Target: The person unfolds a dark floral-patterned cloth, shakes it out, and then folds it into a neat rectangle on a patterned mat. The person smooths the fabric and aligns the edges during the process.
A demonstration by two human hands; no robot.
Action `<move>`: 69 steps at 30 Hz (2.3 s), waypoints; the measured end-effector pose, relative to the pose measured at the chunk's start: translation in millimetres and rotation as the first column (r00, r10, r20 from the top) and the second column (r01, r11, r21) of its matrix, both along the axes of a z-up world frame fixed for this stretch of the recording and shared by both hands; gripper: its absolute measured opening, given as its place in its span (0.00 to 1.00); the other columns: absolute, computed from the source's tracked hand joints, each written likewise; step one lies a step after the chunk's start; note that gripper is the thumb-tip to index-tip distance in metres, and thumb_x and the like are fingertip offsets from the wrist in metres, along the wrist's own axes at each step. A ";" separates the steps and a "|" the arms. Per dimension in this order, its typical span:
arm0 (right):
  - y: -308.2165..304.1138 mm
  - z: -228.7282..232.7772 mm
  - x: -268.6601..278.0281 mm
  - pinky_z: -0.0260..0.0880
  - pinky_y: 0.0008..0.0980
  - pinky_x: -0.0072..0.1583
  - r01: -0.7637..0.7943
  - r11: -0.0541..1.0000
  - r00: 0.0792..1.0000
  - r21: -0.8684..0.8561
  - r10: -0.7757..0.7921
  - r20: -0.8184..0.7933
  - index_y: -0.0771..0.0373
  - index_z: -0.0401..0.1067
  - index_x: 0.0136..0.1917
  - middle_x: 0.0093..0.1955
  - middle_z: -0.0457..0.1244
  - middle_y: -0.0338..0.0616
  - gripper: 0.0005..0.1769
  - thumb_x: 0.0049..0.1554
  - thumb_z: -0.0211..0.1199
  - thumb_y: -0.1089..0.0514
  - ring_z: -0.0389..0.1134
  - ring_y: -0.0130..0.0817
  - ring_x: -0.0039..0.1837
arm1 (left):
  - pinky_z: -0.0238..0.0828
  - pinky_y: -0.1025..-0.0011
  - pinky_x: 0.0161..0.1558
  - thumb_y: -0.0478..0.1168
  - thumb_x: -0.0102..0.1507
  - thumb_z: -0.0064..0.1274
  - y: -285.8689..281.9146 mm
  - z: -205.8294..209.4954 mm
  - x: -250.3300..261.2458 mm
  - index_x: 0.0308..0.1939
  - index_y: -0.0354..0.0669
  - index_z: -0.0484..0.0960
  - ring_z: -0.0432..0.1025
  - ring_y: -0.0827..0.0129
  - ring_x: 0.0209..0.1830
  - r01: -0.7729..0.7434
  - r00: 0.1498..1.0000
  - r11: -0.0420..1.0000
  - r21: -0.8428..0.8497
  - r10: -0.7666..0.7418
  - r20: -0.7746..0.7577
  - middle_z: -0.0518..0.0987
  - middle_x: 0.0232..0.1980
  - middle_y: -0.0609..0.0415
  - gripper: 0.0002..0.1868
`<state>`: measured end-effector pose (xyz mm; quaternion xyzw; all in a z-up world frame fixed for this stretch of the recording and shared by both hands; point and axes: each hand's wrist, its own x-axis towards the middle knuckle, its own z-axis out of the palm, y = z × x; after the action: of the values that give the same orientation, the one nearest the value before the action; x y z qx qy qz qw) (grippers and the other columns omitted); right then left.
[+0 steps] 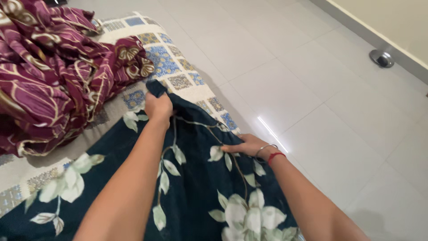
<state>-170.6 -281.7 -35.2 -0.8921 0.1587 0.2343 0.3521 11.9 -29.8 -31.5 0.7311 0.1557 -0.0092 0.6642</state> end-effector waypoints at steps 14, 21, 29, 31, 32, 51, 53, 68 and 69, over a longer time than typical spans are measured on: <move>-116.1 -34.1 -117.8 0.77 0.32 0.51 0.418 0.709 0.825 0.568 -0.034 -0.564 0.68 0.74 0.61 0.53 0.72 0.47 0.30 0.50 0.77 0.52 0.75 0.32 0.49 | 0.20 0.36 0.74 0.65 0.68 0.33 -43.6 -93.0 -177.3 0.78 0.46 0.55 0.40 0.47 0.82 0.064 0.878 0.478 0.876 -0.443 0.178 0.50 0.82 0.43 0.41; -127.5 12.7 -148.3 0.77 0.32 0.55 0.236 0.909 0.806 0.344 0.014 -0.591 0.67 0.77 0.60 0.54 0.73 0.45 0.31 0.45 0.77 0.51 0.75 0.32 0.53 | 0.13 0.35 0.70 0.67 0.66 0.32 -37.4 -120.5 -146.1 0.79 0.51 0.50 0.31 0.49 0.83 0.257 0.873 0.552 0.793 -0.485 0.055 0.41 0.84 0.48 0.43; -142.2 14.8 -150.3 0.70 0.36 0.63 0.040 0.999 0.905 -0.003 -0.038 -0.424 0.62 0.73 0.65 0.61 0.70 0.46 0.41 0.42 0.78 0.44 0.71 0.37 0.61 | 0.21 0.42 0.74 0.63 0.64 0.45 -15.6 -102.0 -163.4 0.79 0.48 0.52 0.33 0.44 0.82 0.339 0.787 0.596 0.728 -0.604 0.127 0.45 0.82 0.40 0.45; -130.0 -14.0 -159.8 0.63 0.36 0.66 -0.118 0.948 0.963 -0.296 0.036 -0.269 0.55 0.68 0.70 0.66 0.64 0.42 0.45 0.44 0.77 0.37 0.64 0.35 0.65 | 0.28 0.44 0.75 0.60 0.67 0.44 -17.8 -93.3 -184.7 0.78 0.43 0.54 0.37 0.40 0.82 0.232 0.780 0.615 0.754 -0.580 0.233 0.48 0.81 0.35 0.42; -126.7 -24.9 -165.2 0.64 0.36 0.65 -0.064 0.973 0.972 -0.223 0.010 -0.234 0.57 0.70 0.69 0.64 0.66 0.44 0.46 0.43 0.77 0.36 0.66 0.36 0.64 | 0.32 0.45 0.76 0.58 0.69 0.42 -22.0 -89.7 -200.4 0.78 0.40 0.56 0.39 0.40 0.82 0.169 0.778 0.656 0.735 -0.547 0.309 0.50 0.81 0.33 0.39; -103.8 63.9 -187.0 0.71 0.43 0.66 -0.087 0.950 0.963 -0.301 0.003 -0.269 0.61 0.75 0.64 0.63 0.70 0.53 0.52 0.37 0.70 0.25 0.72 0.47 0.65 | 0.19 0.39 0.74 0.71 0.66 0.28 -31.2 -48.2 -309.2 0.80 0.60 0.48 0.32 0.53 0.83 0.385 0.703 0.269 0.883 -0.705 -0.092 0.41 0.84 0.54 0.42; -100.9 59.9 -185.7 0.70 0.45 0.67 -0.120 0.915 0.968 -0.385 0.021 -0.252 0.56 0.73 0.67 0.66 0.69 0.51 0.50 0.38 0.71 0.28 0.70 0.47 0.67 | 0.17 0.37 0.73 0.72 0.65 0.29 -32.1 -40.5 -314.6 0.80 0.62 0.44 0.29 0.51 0.83 0.427 0.711 0.200 0.882 -0.676 -0.191 0.38 0.84 0.54 0.43; 93.5 15.3 -100.1 0.57 0.60 0.72 -0.211 0.770 0.871 -0.603 0.427 0.241 0.48 0.45 0.82 0.84 0.40 0.50 0.54 0.50 0.70 0.48 0.50 0.55 0.79 | 0.45 0.52 0.74 0.60 0.67 0.45 120.7 -27.5 -315.2 0.79 0.53 0.51 0.42 0.49 0.82 0.378 0.812 0.420 0.825 -0.578 -0.078 0.47 0.82 0.41 0.41; 121.1 13.6 -95.3 0.57 0.59 0.72 -0.251 0.781 0.841 -0.572 0.468 0.270 0.48 0.45 0.82 0.84 0.40 0.52 0.54 0.49 0.71 0.47 0.49 0.56 0.79 | 0.45 0.52 0.74 0.60 0.66 0.46 142.4 -23.9 -312.7 0.78 0.53 0.51 0.43 0.49 0.82 0.393 0.828 0.434 0.811 -0.551 -0.106 0.48 0.82 0.42 0.41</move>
<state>-265.9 -160.5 -21.6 -0.9948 -0.0365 0.0609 0.0725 -300.8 112.6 -55.4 0.9606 -0.1276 -0.0594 0.2397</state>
